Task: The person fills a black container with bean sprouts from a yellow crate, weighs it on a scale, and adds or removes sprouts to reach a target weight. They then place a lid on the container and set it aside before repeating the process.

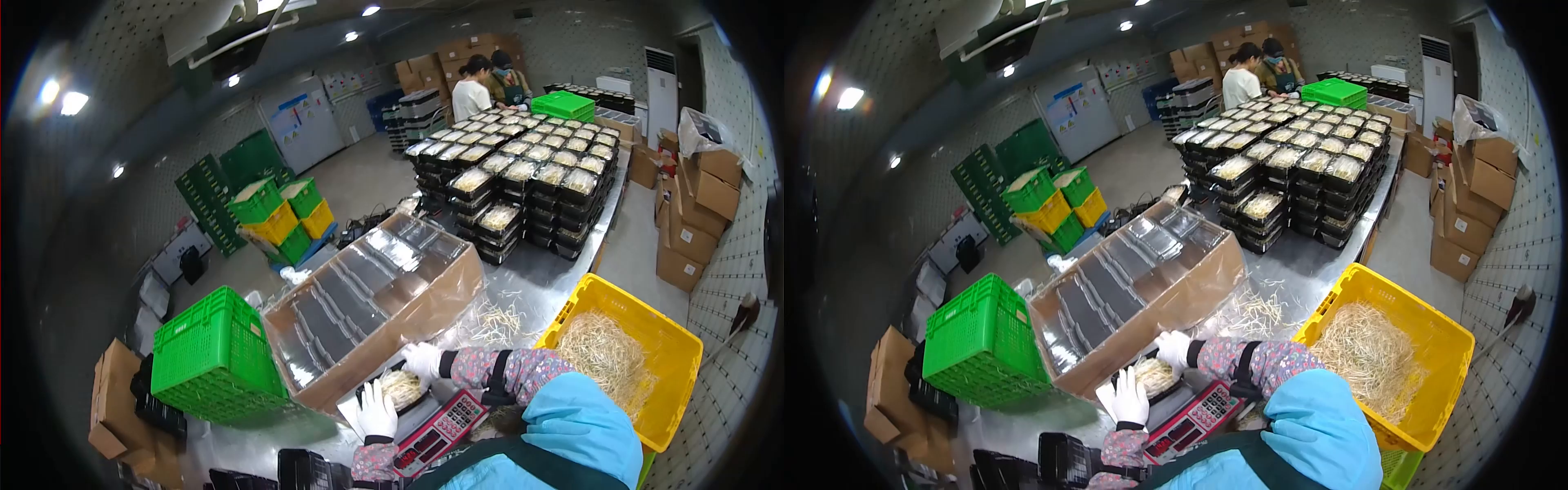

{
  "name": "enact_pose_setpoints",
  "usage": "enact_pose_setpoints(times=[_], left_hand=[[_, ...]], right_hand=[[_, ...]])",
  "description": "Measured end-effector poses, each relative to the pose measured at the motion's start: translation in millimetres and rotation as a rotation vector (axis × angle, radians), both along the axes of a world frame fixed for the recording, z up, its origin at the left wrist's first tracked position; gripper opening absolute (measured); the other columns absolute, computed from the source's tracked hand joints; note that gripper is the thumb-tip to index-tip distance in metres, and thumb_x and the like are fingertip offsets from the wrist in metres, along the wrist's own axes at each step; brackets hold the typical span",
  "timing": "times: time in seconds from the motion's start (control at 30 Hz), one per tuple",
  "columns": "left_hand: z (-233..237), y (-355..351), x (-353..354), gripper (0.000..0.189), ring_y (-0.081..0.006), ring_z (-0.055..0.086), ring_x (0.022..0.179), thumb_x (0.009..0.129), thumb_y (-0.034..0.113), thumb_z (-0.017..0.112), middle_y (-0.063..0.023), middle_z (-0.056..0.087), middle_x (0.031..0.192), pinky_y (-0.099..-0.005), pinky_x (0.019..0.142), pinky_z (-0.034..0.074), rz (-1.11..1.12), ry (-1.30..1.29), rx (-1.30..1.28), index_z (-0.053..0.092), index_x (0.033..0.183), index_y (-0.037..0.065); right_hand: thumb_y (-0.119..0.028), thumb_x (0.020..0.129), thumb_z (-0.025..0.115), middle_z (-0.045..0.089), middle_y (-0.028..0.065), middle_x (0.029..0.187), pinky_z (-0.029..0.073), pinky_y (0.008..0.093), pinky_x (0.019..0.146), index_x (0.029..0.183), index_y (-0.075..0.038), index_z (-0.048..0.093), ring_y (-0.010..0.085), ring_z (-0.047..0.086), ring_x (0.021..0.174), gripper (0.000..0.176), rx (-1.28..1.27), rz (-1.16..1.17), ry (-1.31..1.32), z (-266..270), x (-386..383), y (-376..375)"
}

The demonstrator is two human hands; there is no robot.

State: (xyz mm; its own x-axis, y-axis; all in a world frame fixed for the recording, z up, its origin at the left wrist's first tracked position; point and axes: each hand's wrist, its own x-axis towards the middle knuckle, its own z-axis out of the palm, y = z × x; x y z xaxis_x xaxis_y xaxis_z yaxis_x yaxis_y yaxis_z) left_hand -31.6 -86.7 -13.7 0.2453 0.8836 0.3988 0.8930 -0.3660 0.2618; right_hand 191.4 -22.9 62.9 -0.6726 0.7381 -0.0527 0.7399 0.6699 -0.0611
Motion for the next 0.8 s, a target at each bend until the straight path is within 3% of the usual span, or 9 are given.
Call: enact_pose_setpoints(times=[0.03,0.17,0.3,0.47,0.53,0.63,0.67,0.73,0.8], left_hand=[[0.4,0.8,2.7,0.055,-0.0353,0.046,0.125,0.091,0.031,0.050,-0.0193,0.048,0.139,-0.0527,0.102,0.036,0.011,0.009,0.017,0.044,0.141,0.009],[2.7,-2.4,9.4,0.053,-0.0349,0.045,0.127,0.091,0.030,0.051,-0.0175,0.047,0.140,-0.0525,0.102,0.035,0.079,0.076,0.069,0.046,0.140,0.009],[3.2,-2.9,11.6,0.053,-0.0347,0.042,0.129,0.091,0.030,0.052,-0.0162,0.047,0.140,-0.0517,0.103,0.035,0.143,0.191,0.040,0.047,0.139,0.008],[3.1,-4.5,10.0,0.056,-0.0360,0.039,0.132,0.093,0.029,0.052,-0.0170,0.043,0.144,-0.0511,0.107,0.033,0.153,0.185,-0.023,0.039,0.144,0.009],[12.4,-7.0,4.6,0.056,-0.0374,0.037,0.134,0.093,0.026,0.052,-0.0174,0.041,0.146,-0.0493,0.109,0.031,0.120,0.032,-0.041,0.038,0.145,0.008],[14.9,-4.0,-13.3,0.053,-0.0352,0.032,0.139,0.095,0.018,0.050,-0.0177,0.038,0.148,-0.0425,0.114,0.027,0.121,-0.297,-0.110,0.037,0.145,0.006],[2.6,0.5,-28.8,0.052,-0.0326,0.034,0.138,0.096,0.015,0.049,-0.0179,0.040,0.147,-0.0406,0.113,0.028,0.085,-0.610,-0.160,0.036,0.146,0.005],[56.3,-18.8,-25.7,0.048,-0.0263,0.042,0.133,0.097,0.010,0.047,-0.0183,0.047,0.141,-0.0352,0.110,0.032,0.164,-0.975,-0.239,0.038,0.144,0.002],[49.3,-19.1,-55.7,0.046,-0.0249,0.048,0.128,0.096,0.009,0.051,-0.0172,0.052,0.137,-0.0344,0.107,0.036,0.164,-0.687,-0.018,0.043,0.140,0.001]], right_hand=[[-0.046,0.054,0.082,0.064,0.0171,0.101,0.051,0.0437,0.079,0.090,-0.009,0.073,0.0318,0.060,0.101,0.053,0.020,-0.024,0.048,-17.5,5.2,7.9],[-0.020,0.068,0.068,0.068,0.0160,0.069,0.054,0.0431,0.061,0.072,-0.007,0.072,0.0337,0.068,0.067,0.014,0.129,-0.054,0.091,-40.8,-2.9,6.6],[-0.017,0.073,0.060,0.067,0.0165,0.070,0.054,0.0440,0.061,0.069,-0.008,0.070,0.0338,0.068,0.067,0.015,0.053,-0.040,0.203,-18.7,9.3,11.7],[-0.025,0.078,0.065,0.068,0.0165,0.081,0.053,0.0440,0.075,0.085,-0.009,0.073,0.0351,0.066,0.081,0.019,-0.071,-0.073,0.463,21.4,60.1,22.7],[-0.023,0.079,0.067,0.068,0.0171,0.077,0.053,0.0407,0.071,0.085,-0.005,0.073,0.0326,0.067,0.076,0.019,-0.079,-0.124,0.500,33.8,85.7,29.0],[-0.016,0.082,0.069,0.068,0.0150,0.070,0.052,0.0316,0.062,0.087,0.003,0.071,0.0177,0.067,0.063,0.020,-0.285,-0.306,0.703,38.0,121.8,30.8],[-0.015,0.083,0.068,0.068,0.0122,0.069,0.051,0.0301,0.060,0.086,0.005,0.070,0.0147,0.065,0.062,0.020,-0.328,-0.380,0.778,32.2,133.1,30.5],[-0.015,0.084,0.068,0.066,0.0066,0.066,0.049,0.0275,0.058,0.085,0.004,0.070,0.0104,0.061,0.061,0.020,-0.424,-0.493,0.822,17.3,152.9,30.2],[-0.016,0.084,0.070,0.065,0.0057,0.065,0.048,0.0278,0.057,0.081,0.004,0.069,0.0099,0.059,0.059,0.020,-0.457,-0.534,0.852,-22.6,174.2,37.3]])
